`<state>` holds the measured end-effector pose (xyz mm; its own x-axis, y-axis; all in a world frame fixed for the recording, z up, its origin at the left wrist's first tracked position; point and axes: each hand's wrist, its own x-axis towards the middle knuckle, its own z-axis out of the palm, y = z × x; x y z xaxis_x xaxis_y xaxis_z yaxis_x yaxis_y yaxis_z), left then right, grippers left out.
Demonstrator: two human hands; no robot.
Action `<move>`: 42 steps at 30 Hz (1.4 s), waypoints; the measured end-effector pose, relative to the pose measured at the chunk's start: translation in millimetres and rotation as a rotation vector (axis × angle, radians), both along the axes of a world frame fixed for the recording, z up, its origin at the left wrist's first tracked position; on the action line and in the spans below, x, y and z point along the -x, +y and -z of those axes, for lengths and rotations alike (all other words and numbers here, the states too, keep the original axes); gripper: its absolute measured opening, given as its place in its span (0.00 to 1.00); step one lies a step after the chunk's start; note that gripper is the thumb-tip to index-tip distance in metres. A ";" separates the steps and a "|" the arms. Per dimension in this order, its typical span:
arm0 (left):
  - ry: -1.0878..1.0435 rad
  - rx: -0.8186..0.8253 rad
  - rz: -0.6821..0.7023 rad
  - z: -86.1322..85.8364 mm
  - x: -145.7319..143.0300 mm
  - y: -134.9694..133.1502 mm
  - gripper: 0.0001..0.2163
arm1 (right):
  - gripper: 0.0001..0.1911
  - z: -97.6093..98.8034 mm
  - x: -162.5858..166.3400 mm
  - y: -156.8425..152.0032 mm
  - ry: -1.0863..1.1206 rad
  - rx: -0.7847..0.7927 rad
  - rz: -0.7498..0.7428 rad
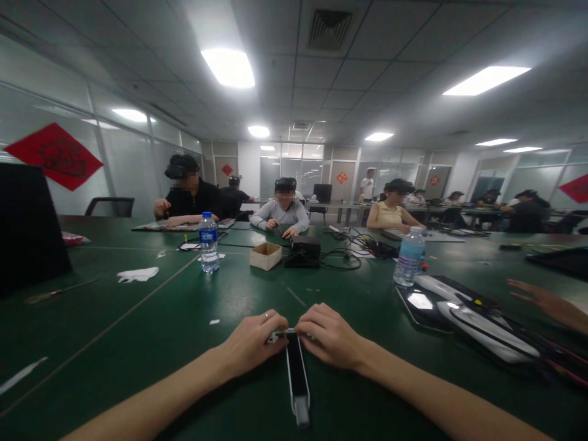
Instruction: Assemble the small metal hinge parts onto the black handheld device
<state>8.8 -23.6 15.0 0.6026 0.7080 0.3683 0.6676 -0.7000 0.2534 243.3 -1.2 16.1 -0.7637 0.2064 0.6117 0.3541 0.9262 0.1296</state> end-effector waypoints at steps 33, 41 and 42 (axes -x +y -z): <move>-0.125 0.132 -0.010 -13.2 8.4 4.0 0.03 | 0.07 5.1 -0.7 0.6 0.074 0.071 0.012; 0.002 0.209 -0.090 -9.2 12.3 12.8 0.04 | 0.02 9.9 -9.0 15.0 -0.011 0.373 0.187; -0.001 0.218 -0.087 -9.0 11.7 12.6 0.04 | 0.02 9.9 -8.9 14.9 -0.017 0.387 0.180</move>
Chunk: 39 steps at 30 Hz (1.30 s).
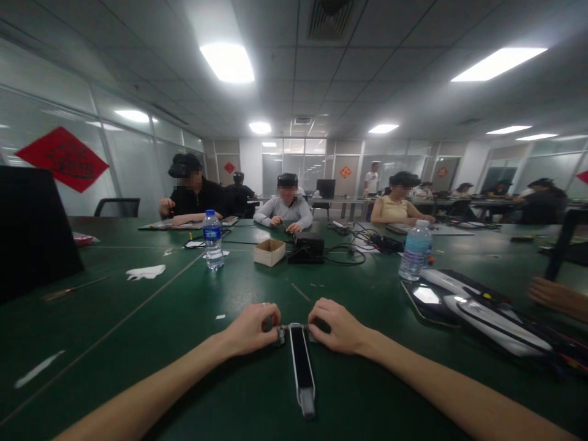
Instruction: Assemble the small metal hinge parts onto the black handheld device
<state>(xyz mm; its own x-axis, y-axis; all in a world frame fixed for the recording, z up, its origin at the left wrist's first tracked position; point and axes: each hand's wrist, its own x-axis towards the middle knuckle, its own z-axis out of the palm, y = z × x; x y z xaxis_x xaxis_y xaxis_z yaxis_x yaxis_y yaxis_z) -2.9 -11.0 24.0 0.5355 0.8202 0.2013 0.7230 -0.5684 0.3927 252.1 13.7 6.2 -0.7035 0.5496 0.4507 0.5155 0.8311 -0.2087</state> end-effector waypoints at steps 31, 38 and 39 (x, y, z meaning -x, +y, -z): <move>-0.062 0.101 -0.031 -1.7 -1.6 0.3 0.06 | 0.03 1.6 0.4 3.0 0.002 0.068 -0.051; -0.050 0.062 0.007 2.0 1.4 3.9 0.06 | 0.03 -0.4 -0.5 0.9 -0.003 0.089 -0.057; -0.058 0.066 0.010 2.1 1.3 4.0 0.06 | 0.03 -0.4 -0.6 0.8 -0.004 0.091 -0.054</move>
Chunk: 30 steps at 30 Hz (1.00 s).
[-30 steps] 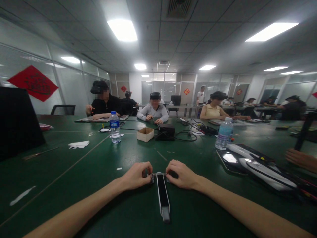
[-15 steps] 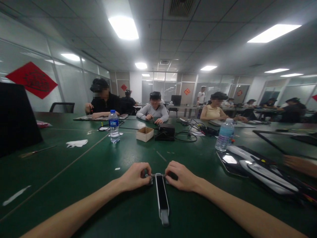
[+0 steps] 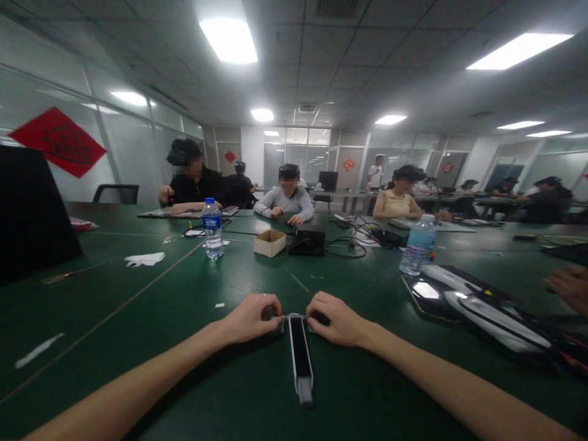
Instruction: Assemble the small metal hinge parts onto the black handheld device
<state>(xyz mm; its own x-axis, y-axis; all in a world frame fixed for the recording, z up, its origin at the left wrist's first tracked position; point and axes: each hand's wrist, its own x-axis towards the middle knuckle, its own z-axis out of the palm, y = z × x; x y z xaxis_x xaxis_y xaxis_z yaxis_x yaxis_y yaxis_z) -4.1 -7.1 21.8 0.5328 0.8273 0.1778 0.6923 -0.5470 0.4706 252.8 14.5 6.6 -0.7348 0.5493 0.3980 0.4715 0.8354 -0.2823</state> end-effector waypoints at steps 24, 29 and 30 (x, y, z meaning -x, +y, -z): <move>0.020 0.000 0.000 -2.1 -0.6 -1.5 0.09 | 0.04 0.6 0.1 0.9 -0.004 0.011 -0.008; -0.022 -0.019 0.032 -1.8 -0.3 -1.8 0.08 | 0.04 1.2 -0.2 2.3 -0.014 0.006 -0.007; -0.035 -0.027 0.041 -1.6 -0.3 -1.6 0.07 | 0.04 1.7 -0.3 2.7 -0.012 0.005 -0.009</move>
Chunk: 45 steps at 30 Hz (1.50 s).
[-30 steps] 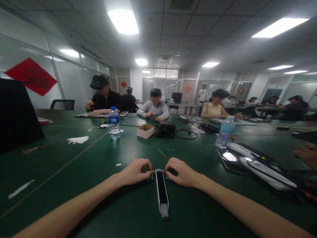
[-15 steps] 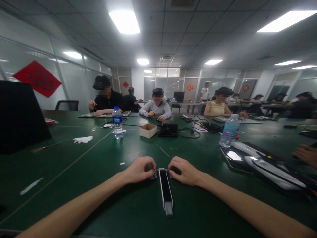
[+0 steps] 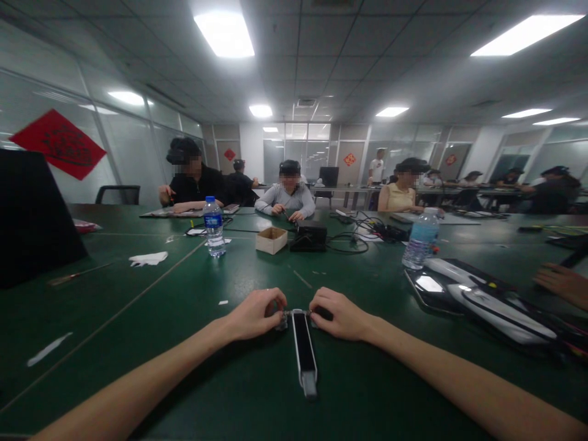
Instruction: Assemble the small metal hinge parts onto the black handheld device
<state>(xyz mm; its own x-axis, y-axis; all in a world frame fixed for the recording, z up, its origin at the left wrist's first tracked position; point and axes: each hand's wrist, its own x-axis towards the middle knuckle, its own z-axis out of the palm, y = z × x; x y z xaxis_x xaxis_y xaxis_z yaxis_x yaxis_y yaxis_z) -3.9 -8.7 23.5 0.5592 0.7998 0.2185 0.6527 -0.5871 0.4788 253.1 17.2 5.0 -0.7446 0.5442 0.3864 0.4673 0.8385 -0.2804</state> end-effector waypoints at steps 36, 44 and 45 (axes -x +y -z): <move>0.055 0.066 -0.019 -2.9 -2.2 -5.0 0.10 | 0.04 -0.1 -0.2 -1.7 0.019 -0.006 -0.007; 0.048 0.066 -0.038 -1.8 -2.0 -3.0 0.11 | 0.04 -0.2 -1.2 -1.4 0.024 0.006 -0.019; 0.042 0.077 -0.037 -1.6 -2.2 -2.9 0.10 | 0.04 -0.1 -1.1 -1.4 0.026 0.002 -0.017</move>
